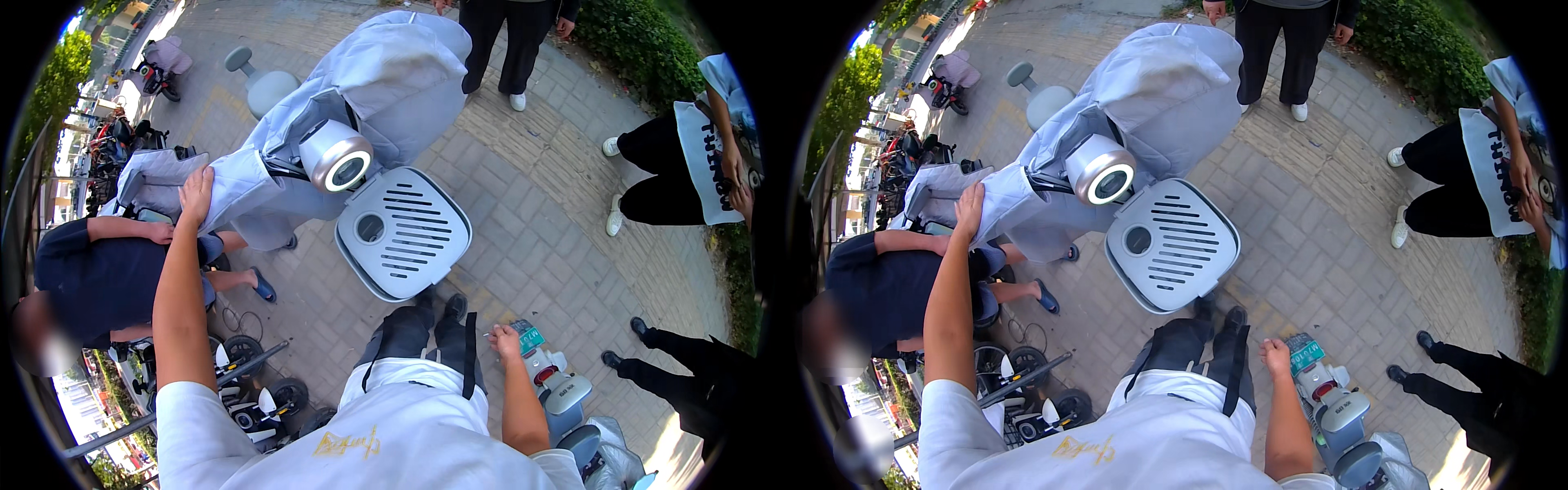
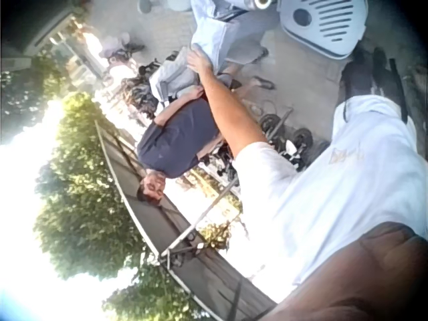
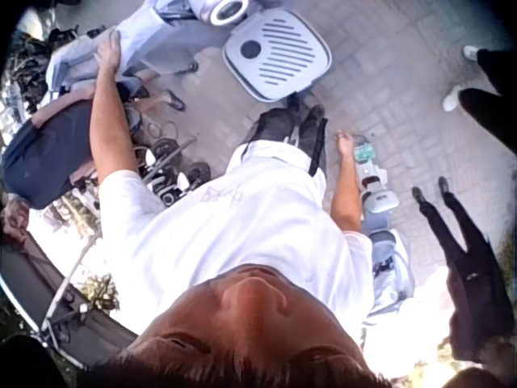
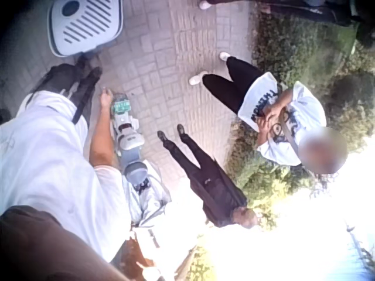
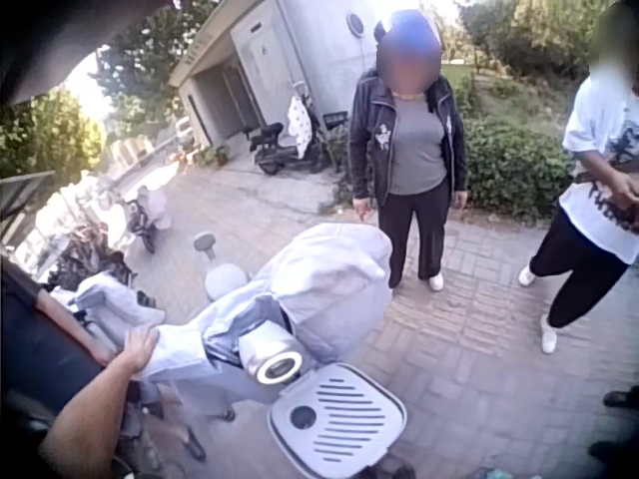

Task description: The person removes a cover from a scooter, then squats to connect and organize the wiring harness near the handlebars. They manipulate several white connectors and wires, then adjust the handlebar assembly.

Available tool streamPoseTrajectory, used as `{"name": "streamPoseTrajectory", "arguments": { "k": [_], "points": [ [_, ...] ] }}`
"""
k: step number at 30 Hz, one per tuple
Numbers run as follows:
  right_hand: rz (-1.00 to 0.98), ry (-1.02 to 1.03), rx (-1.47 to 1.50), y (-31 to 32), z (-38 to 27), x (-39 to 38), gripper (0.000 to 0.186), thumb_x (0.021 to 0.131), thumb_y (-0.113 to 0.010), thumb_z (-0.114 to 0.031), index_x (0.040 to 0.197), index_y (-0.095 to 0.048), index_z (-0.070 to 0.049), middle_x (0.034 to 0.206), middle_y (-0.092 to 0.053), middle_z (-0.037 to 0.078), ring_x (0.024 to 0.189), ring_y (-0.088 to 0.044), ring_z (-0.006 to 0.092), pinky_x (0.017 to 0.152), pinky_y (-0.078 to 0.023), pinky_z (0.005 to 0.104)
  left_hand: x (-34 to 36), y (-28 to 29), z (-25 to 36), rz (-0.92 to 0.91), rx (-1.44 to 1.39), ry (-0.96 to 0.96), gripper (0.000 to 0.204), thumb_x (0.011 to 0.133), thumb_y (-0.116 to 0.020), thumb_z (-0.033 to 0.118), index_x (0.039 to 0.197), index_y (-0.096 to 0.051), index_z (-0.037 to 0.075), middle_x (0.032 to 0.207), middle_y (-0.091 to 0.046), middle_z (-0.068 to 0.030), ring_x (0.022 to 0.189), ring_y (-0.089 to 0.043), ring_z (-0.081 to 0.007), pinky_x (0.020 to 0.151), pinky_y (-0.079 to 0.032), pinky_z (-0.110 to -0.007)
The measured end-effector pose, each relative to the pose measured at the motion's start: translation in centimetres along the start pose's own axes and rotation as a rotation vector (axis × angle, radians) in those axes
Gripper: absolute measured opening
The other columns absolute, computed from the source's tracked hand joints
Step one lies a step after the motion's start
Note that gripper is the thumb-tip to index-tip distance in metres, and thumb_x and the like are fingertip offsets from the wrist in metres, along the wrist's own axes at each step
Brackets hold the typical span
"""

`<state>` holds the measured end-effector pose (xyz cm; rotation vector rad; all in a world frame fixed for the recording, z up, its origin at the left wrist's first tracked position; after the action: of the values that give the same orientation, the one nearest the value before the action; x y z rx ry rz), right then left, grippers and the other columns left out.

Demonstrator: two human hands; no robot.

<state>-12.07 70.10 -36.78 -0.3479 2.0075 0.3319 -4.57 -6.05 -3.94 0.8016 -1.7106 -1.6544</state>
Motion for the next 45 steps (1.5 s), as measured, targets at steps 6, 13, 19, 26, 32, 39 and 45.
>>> {"name": "streamPoseTrajectory", "arguments": {
  "k": [6, 13, 19, 26, 32, 39, 45],
  "points": [
    [0.039, -0.008, -0.015, 0.9, 1.0, -0.4, 0.028, 0.095, -0.056, -0.028, 0.108, -0.062, -0.004, 0.096, -0.068, 0.006, 0.074, -0.062, 0.014, 0.061, -0.048, 0.0292, 1.6, -0.5, -0.9, 0.046, 0.028, -0.013, 0.061, 0.097, -0.025, 0.059, 0.136, -0.049, 0.018, 0.139, -0.049, -0.0119, 0.134, -0.037, -0.0319, 0.113, -0.009, -0.058],
    [0.176, -0.054, 0.074, 3.3, 5.3, -1.7, 0.027, 0.095, -0.056, -0.028, 0.107, -0.062, -0.005, 0.091, -0.066, 0.005, 0.072, -0.06, 0.013, 0.059, -0.048, 0.0287, 2.3, -1.0, -1.8, -0.039, -0.046, -0.022, 0.067, 0.097, -0.022, 0.061, 0.142, -0.045, 0.017, 0.146, -0.043, -0.0105, 0.138, -0.033, -0.0303, 0.114, -0.007, -0.056],
    [0.279, -0.014, 0.189, 0.2, 9.1, -4.5, 0.026, 0.094, -0.058, -0.028, 0.105, -0.063, -0.006, 0.092, -0.067, 0.005, 0.075, -0.061, 0.0144, 0.059, -0.048, 0.0301, 3.7, 2.2, -5.0, -0.184, -0.353, -0.189, 0.064, 0.1, -0.037, 0.051, 0.131, -0.054, -0.003, 0.134, -0.055, -0.0184, 0.129, -0.048, -0.0271, 0.109, -0.031, -0.031],
    [0.403, 0.023, 0.309, -9.3, 14.8, -7.1, 0.028, 0.093, -0.058, -0.028, 0.108, -0.061, -0.004, 0.094, -0.067, 0.007, 0.079, -0.063, 0.0174, 0.064, -0.05, 0.033, 1.4, 3.0, -2.9, 0.303, -0.14, -0.467, 0.059, 0.098, -0.039, 0.052, 0.091, -0.07, 0.002, 0.08, -0.065, -0.0257, 0.076, -0.061, -0.0462, 0.066, -0.047, -0.05],
    [0.398, -0.09, 0.298, -24.5, 18.3, -12.5, 0.032, 0.093, -0.057, -0.029, 0.113, -0.06, -0.004, 0.104, -0.066, 0.009, 0.087, -0.063, 0.0182, 0.07, -0.05, 0.034, -0.4, 1.6, -2.7, 0.378, -0.008, -0.578, 0.055, 0.094, -0.043, 0.059, 0.078, -0.06, 0.009, 0.071, -0.065, -0.0183, 0.067, -0.064, -0.041, 0.057, -0.048, -0.05],
    [0.366, 0.046, 0.102, -32.4, 17.0, -17.9, 0.033, 0.093, -0.058, -0.029, 0.113, -0.06, -0.003, 0.103, -0.067, 0.009, 0.085, -0.063, 0.0179, 0.07, -0.05, 0.0341, 3.8, 0.6, -6.3, 0.29, -0.18, -0.661, 0.059, 0.091, -0.045, 0.063, 0.08, -0.062, 0.008, 0.072, -0.066, -0.0175, 0.07, -0.064, -0.0395, 0.059, -0.048, -0.049],
    [0.44, 0.018, 0.146, -34.1, 19.2, -21.0, 0.033, 0.094, -0.057, -0.029, 0.112, -0.06, -0.002, 0.103, -0.067, 0.01, 0.086, -0.063, 0.0189, 0.072, -0.051, 0.0358, -0.4, 4.5, -6.3, 0.256, -0.473, -0.874, 0.054, 0.088, -0.059, 0.051, 0.116, -0.062, 0.005, 0.112, -0.065, -0.0166, 0.107, -0.058, -0.0332, 0.084, -0.049, -0.044]
  ]
}}
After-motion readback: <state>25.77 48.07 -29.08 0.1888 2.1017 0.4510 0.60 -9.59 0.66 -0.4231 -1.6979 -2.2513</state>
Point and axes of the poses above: each hand's wrist, its own x-axis towards the middle knuckle, its own y-axis out of the back of the hand, z = x × y, the point moved 1 cm from there along x, towards the middle knuckle
